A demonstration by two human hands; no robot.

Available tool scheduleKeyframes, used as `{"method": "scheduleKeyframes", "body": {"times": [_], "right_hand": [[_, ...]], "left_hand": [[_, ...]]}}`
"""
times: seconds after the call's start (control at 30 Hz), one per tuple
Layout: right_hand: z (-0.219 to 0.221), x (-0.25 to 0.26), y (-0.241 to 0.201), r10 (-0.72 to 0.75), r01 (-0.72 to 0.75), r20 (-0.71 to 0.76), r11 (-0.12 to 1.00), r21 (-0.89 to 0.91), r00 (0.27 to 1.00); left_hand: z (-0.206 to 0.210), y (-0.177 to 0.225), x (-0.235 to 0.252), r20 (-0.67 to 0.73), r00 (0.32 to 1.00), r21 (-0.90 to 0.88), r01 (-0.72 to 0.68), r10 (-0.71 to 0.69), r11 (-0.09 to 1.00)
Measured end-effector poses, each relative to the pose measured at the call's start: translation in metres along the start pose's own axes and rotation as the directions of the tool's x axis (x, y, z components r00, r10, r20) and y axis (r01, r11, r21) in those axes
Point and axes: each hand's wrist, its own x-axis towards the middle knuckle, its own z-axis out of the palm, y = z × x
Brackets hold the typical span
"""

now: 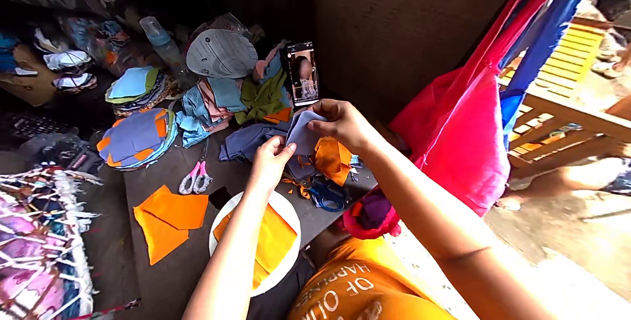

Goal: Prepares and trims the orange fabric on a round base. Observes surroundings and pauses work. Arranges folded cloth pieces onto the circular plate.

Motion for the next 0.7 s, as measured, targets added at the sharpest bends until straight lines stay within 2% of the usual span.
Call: {"method": "scheduleKeyframes", "body": {"times": [0.1,0.17,0.23,0.33,0.4,0.47,0.53,0.63,0.7], "right_hand": [[0.002,-0.006,0.002,0.032,-0.03,-0.016,0.995,0.096,0.999],[0.006,-0.012,0.003,0.013,-0.014,0.007,0.992,0.125,1.0],[0.014,-0.023,0.001,-0.02,0.013,0.058,0.993,0.12,0.998],[0.03,-0.039,-0.001,-0.09,0.087,0.099,0.996,0.034,0.991],[0.04,-0.046,-0.001,-0.124,0.126,0.075,0.992,-0.023,0.989],[0.051,-0.054,-0.001,-0.21,0.211,0.02,0.972,-0.103,0.978],[0.062,-0.061,-0.001,-0.397,0.382,-0.02,0.894,-0.234,0.917],[0.079,-0.066,0.004,-0.7,0.639,-0.005,0.654,-0.404,0.714],[0.088,-0.07,0.005,-0.8,0.725,0.056,0.509,-0.463,0.597]], "left_hand": [[0.0,0.002,-0.006,-0.013,0.999,-0.062,-0.034,0.034,0.998],[-0.001,0.007,-0.013,0.026,0.999,-0.132,-0.034,0.038,0.991],[-0.002,0.01,-0.022,0.063,0.997,-0.171,-0.04,0.051,0.984],[-0.003,0.009,-0.038,0.004,0.998,-0.192,-0.062,0.064,0.979],[-0.006,0.012,-0.052,-0.027,1.0,-0.294,-0.002,-0.006,0.956],[-0.009,0.017,-0.067,-0.04,0.993,-0.455,0.084,-0.114,0.887],[-0.013,0.017,-0.08,-0.039,0.98,-0.584,0.137,-0.197,0.8],[-0.018,0.016,-0.097,-0.028,0.957,-0.713,0.183,-0.289,0.676],[-0.02,0.018,-0.107,-0.038,0.94,-0.769,0.189,-0.339,0.611]]}}
